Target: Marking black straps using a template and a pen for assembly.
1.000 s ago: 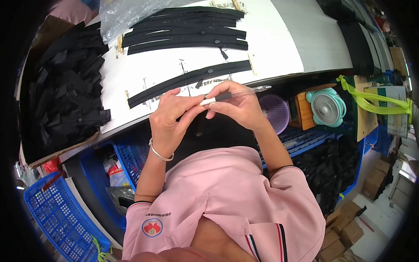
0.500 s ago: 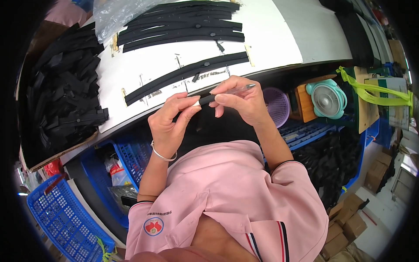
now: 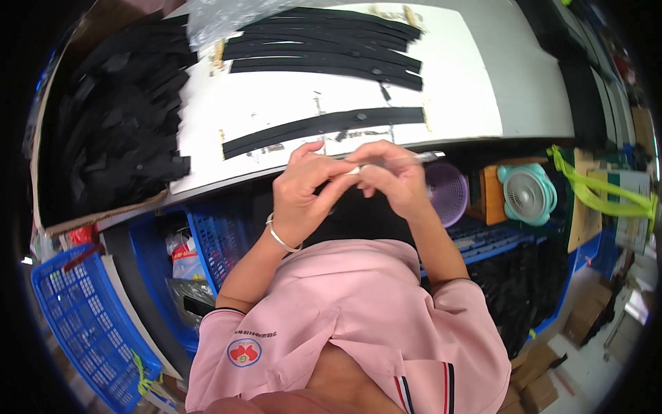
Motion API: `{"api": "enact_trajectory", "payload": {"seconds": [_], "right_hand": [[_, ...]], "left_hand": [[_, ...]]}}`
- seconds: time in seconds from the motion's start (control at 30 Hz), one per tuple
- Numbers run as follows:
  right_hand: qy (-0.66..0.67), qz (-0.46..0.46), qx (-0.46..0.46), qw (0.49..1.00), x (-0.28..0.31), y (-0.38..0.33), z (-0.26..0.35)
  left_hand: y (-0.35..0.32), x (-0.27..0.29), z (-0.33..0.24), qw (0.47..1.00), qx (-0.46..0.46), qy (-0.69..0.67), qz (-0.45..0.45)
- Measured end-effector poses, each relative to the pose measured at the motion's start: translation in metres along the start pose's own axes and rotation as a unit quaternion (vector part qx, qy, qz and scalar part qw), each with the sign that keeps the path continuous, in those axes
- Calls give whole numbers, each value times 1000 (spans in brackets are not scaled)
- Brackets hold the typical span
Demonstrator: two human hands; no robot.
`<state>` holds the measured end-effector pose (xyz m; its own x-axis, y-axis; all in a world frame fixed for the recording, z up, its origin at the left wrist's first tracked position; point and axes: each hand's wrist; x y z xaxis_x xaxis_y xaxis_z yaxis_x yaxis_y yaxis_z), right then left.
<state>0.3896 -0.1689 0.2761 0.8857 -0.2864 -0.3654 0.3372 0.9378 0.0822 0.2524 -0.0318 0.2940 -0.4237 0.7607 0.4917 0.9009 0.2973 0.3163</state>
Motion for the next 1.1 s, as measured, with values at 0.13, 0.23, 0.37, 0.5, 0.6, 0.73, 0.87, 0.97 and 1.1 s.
{"api": "enact_trajectory", "payload": {"seconds": [0.13,0.23,0.37,0.5,0.6,0.73,0.87,0.97,1.1], "right_hand": [[-99,-74,-3,992,27,12,7],[-176,-36,-48,982,60,21,13],[-198,24,-130,971,83,57,19],[-303,-35,-7,952,67,116,25],[-246,-30,31,968,76,115,16],[-233,-51,11,971,79,81,-1],[-205,-91,9,975,87,65,-11],[-166,-101,25,981,86,70,-11],[-152,-104,27,983,90,67,-11]], "left_hand": [[-2,14,13,994,12,97,-42],[-20,27,43,983,66,167,-31],[-8,39,63,974,91,206,8],[25,42,97,965,98,243,29],[19,53,94,970,90,228,9],[-34,102,76,921,130,366,18],[-86,163,61,845,198,497,-8],[-108,197,67,793,235,561,-31],[-93,207,76,818,184,544,-35]]}}
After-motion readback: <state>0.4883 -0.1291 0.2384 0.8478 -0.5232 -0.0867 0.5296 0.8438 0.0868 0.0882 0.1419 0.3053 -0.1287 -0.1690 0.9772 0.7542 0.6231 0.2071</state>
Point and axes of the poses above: each hand's wrist, its own y-axis towards the middle knuckle, its own x-axis out of the back of the hand, z = x × y, and after that the axes turned 12 degrees about z, right-handed
